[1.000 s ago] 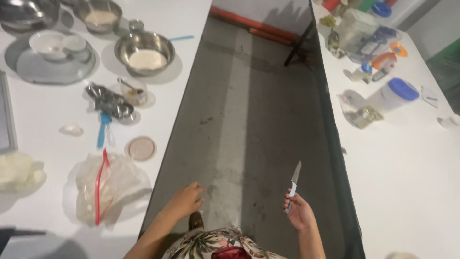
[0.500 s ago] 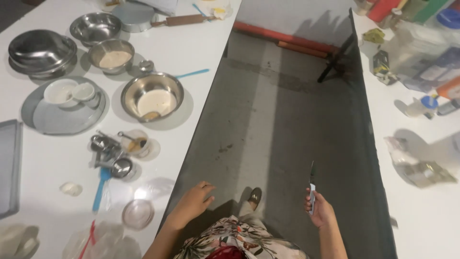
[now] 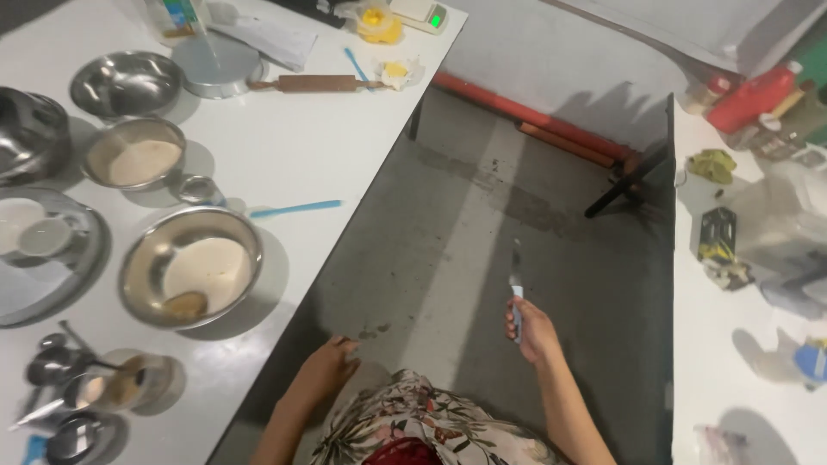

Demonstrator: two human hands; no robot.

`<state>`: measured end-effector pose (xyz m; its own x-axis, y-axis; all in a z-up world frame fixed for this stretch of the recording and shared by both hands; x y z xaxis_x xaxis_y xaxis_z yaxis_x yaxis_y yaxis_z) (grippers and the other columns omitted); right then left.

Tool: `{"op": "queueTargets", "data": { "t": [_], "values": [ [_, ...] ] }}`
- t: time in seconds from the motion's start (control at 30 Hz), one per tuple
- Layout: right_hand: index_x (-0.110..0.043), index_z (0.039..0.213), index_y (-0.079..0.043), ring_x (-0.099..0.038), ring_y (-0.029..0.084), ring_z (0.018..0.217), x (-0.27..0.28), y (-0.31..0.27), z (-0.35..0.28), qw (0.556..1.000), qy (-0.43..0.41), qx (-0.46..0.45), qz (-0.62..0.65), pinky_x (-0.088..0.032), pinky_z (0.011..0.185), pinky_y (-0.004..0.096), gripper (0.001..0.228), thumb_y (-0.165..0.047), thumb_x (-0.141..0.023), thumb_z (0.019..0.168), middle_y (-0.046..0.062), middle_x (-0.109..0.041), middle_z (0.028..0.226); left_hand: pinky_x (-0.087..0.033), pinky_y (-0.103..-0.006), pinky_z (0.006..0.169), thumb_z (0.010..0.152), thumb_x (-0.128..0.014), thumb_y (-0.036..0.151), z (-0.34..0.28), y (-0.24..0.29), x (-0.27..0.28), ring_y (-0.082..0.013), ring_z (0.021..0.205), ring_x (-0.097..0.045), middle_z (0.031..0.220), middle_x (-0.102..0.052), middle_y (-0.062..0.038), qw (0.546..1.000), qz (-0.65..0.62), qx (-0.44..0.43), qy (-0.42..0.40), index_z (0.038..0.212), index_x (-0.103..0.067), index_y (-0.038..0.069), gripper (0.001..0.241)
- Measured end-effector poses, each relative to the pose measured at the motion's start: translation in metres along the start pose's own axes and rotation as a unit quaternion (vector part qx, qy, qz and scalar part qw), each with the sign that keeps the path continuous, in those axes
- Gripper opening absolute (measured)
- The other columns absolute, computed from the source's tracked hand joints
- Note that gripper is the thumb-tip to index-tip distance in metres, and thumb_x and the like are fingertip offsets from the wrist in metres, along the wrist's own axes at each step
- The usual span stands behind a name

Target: Weighing portions of butter on a digital scale and adding them to a mixing bowl to prepare dough.

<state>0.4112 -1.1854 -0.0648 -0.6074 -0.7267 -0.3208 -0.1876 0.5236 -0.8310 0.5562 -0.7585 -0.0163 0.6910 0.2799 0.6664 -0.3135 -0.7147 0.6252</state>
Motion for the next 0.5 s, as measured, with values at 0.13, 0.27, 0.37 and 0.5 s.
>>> {"op": "queueTargets", "data": {
  "t": [0.13, 0.27, 0.37, 0.5],
  "values": [
    [-0.059, 0.098, -0.005, -0.049, 0.014, 0.059, -0.031, -0.051, 0.078, 0.999, -0.011, -0.012, -0.046, -0.042, 0.053, 0.030, 0.023, -0.026, -0.052, 0.105, 0.003, -0.055, 0.074, -0.052, -0.0411, 0.098, 0.094, -0.065, 0.025, 0.085, 0.015, 0.020, -0.0323, 0.116, -0.064, 0.132, -0.060, -0.012, 1.000, 0.011, -0.003, 0.013, 0.127, -0.066, 0.009, 0.036],
    [-0.060, 0.094, -0.007, -0.052, 0.012, 0.059, -0.053, -0.109, 0.185, 0.994, -0.007, 0.035, -0.100, -0.043, 0.052, 0.029, 0.025, -0.029, -0.054, 0.105, 0.001, -0.057, 0.072, -0.051, -0.0432, 0.100, 0.093, -0.065, 0.022, 0.241, 0.000, 0.039, -0.0347, 0.118, -0.062, 0.133, -0.061, -0.014, 0.998, 0.037, -0.044, 0.008, 0.128, -0.065, 0.009, 0.038],
    [-0.063, 0.095, -0.008, -0.051, 0.012, 0.056, -0.051, -0.138, 0.266, 0.990, 0.020, 0.036, -0.138, -0.042, 0.050, 0.027, 0.025, -0.031, -0.055, 0.104, 0.001, -0.057, 0.069, -0.050, -0.0454, 0.101, 0.091, -0.066, 0.023, 0.348, 0.003, 0.066, -0.0364, 0.120, -0.060, 0.135, -0.059, -0.016, 0.996, 0.061, -0.063, 0.009, 0.129, -0.065, 0.009, 0.040],
    [-0.070, 0.099, -0.009, -0.051, 0.010, 0.053, -0.060, -0.196, 0.365, 0.978, 0.052, 0.038, -0.200, -0.040, 0.048, 0.026, 0.030, -0.034, -0.055, 0.102, 0.000, -0.058, 0.067, -0.051, -0.0479, 0.098, 0.097, -0.063, 0.023, 0.463, 0.040, 0.128, -0.0405, 0.115, -0.061, 0.132, -0.059, -0.022, 0.985, 0.093, -0.122, 0.080, 0.119, -0.065, 0.002, 0.031]
  ]
}}
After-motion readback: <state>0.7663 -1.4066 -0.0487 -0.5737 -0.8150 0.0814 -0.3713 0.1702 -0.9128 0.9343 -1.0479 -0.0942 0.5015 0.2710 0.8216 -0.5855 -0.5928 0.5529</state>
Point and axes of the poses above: each hand's wrist, its own z-axis towards the middle knuckle, its own x-axis out of the back of the hand, y = z × x, the point moved 3 cm from there along z, towards the middle knuckle
